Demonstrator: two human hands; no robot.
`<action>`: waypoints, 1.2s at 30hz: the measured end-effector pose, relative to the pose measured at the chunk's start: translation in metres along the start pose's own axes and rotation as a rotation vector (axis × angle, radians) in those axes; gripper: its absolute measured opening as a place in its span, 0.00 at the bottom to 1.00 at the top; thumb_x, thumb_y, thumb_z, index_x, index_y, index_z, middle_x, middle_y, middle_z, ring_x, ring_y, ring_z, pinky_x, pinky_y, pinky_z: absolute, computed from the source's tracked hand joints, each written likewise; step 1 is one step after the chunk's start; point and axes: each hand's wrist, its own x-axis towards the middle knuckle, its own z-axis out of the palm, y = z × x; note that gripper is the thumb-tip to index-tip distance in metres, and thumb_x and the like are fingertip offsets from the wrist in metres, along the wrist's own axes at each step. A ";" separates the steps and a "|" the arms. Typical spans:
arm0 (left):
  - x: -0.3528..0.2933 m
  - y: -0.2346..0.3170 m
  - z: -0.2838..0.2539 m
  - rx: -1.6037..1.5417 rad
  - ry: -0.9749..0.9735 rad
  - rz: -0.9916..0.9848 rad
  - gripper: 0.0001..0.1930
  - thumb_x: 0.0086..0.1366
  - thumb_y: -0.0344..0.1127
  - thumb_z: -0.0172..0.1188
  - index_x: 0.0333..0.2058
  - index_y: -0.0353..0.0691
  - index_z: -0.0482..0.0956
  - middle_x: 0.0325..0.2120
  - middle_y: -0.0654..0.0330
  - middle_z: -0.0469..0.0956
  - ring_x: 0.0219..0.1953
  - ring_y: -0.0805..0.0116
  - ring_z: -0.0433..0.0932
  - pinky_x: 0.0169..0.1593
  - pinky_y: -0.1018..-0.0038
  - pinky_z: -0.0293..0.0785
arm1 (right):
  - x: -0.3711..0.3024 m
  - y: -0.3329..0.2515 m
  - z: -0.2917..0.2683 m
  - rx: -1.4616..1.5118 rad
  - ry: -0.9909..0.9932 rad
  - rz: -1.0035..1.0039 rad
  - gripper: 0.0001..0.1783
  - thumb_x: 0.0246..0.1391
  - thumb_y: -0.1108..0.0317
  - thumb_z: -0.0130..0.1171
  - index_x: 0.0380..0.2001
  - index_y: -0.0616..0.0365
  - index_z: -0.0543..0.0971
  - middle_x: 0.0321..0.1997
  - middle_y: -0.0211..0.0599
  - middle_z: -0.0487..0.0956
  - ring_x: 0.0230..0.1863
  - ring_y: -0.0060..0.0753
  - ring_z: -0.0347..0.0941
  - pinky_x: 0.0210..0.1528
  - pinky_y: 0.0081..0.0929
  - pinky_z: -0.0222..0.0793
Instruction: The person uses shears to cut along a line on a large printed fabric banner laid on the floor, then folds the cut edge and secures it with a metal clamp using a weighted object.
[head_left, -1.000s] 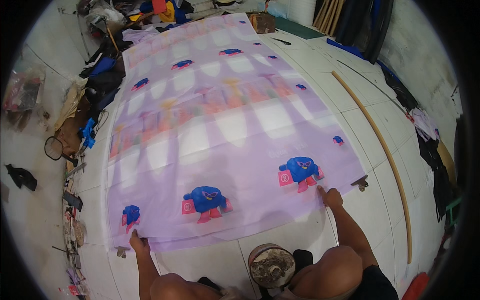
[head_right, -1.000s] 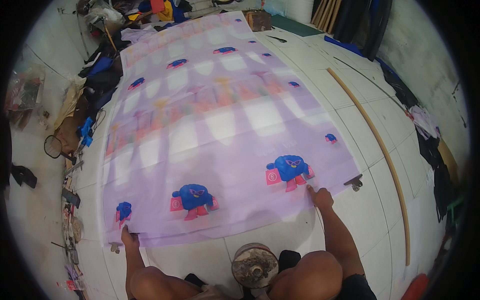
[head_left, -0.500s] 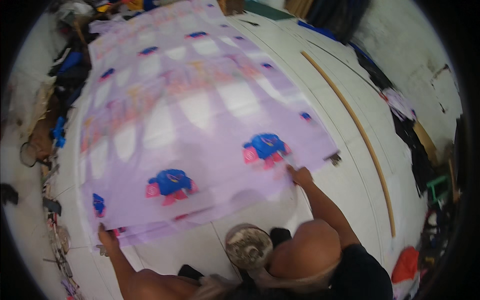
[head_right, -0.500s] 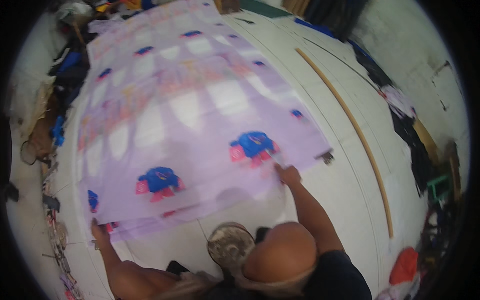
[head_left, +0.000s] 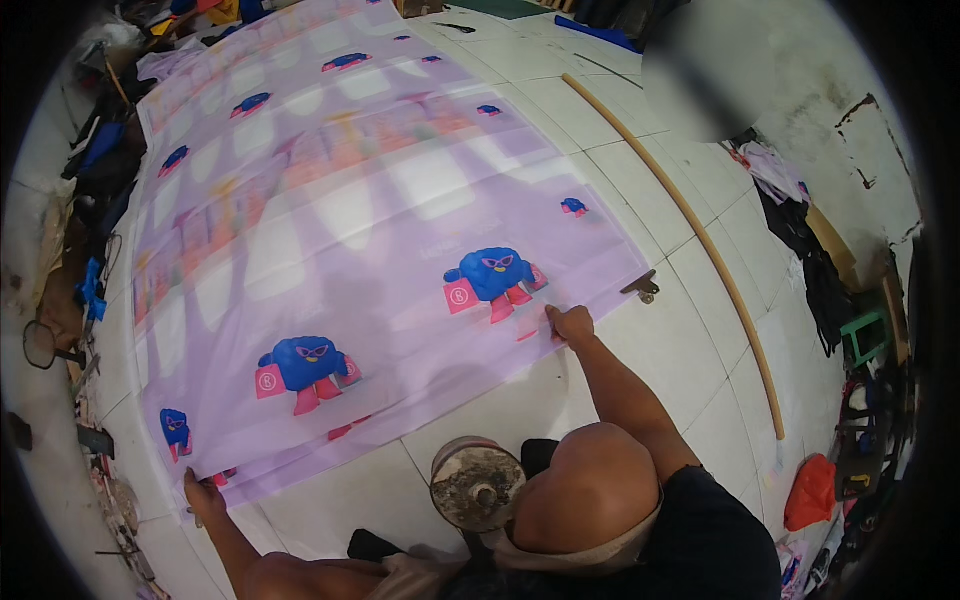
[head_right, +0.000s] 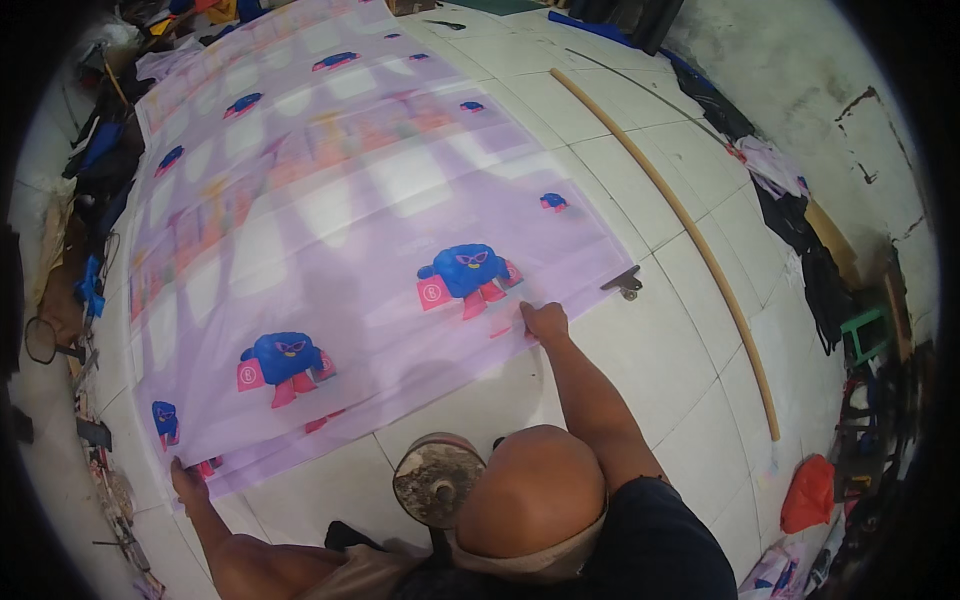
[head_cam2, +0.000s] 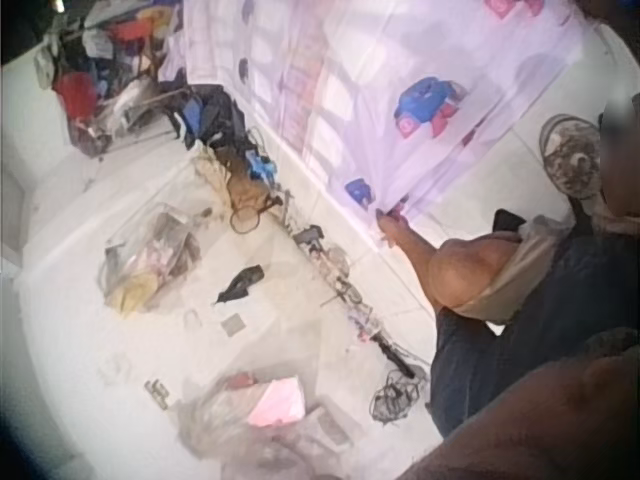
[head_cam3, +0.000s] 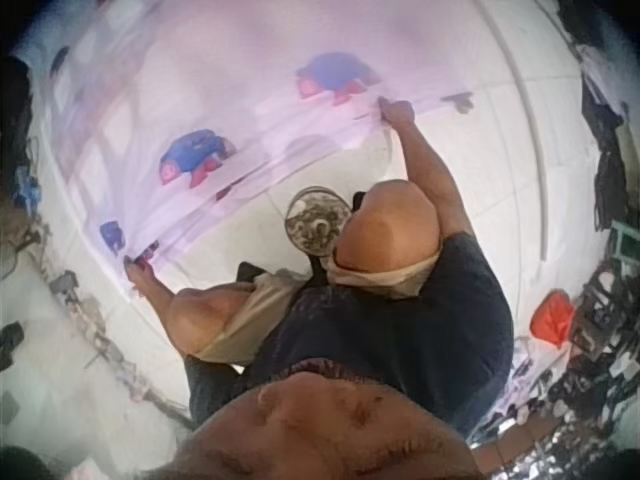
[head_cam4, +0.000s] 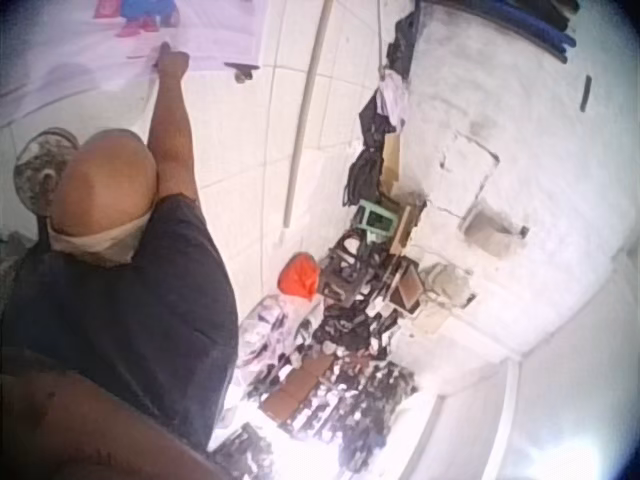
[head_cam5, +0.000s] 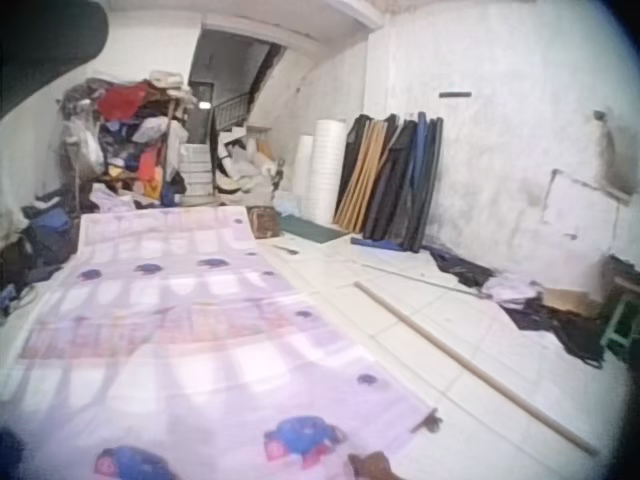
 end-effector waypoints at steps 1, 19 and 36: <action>0.001 -0.004 -0.005 0.016 -0.012 -0.015 0.15 0.73 0.37 0.49 0.49 0.31 0.72 0.46 0.51 0.79 0.46 0.61 0.79 0.48 0.68 0.77 | 0.003 0.000 -0.003 0.042 -0.009 0.006 0.26 0.52 0.51 0.61 0.14 0.64 0.81 0.16 0.40 0.81 0.20 0.34 0.79 0.30 0.31 0.76; -0.001 -0.021 0.018 0.051 -0.047 0.015 0.12 0.73 0.36 0.48 0.42 0.32 0.75 0.37 0.53 0.81 0.38 0.65 0.81 0.43 0.71 0.78 | 0.032 0.016 -0.042 -0.140 0.067 -0.057 0.34 0.53 0.39 0.60 0.21 0.68 0.80 0.19 0.47 0.81 0.20 0.40 0.80 0.33 0.33 0.78; -0.008 -0.025 0.008 0.204 0.270 0.042 0.10 0.65 0.31 0.56 0.41 0.35 0.68 0.29 0.58 0.76 0.25 0.69 0.77 0.25 0.72 0.75 | 0.065 -0.016 -0.047 1.095 0.148 -0.178 0.15 0.56 0.66 0.61 0.40 0.64 0.71 0.23 0.37 0.72 0.17 0.28 0.67 0.17 0.27 0.64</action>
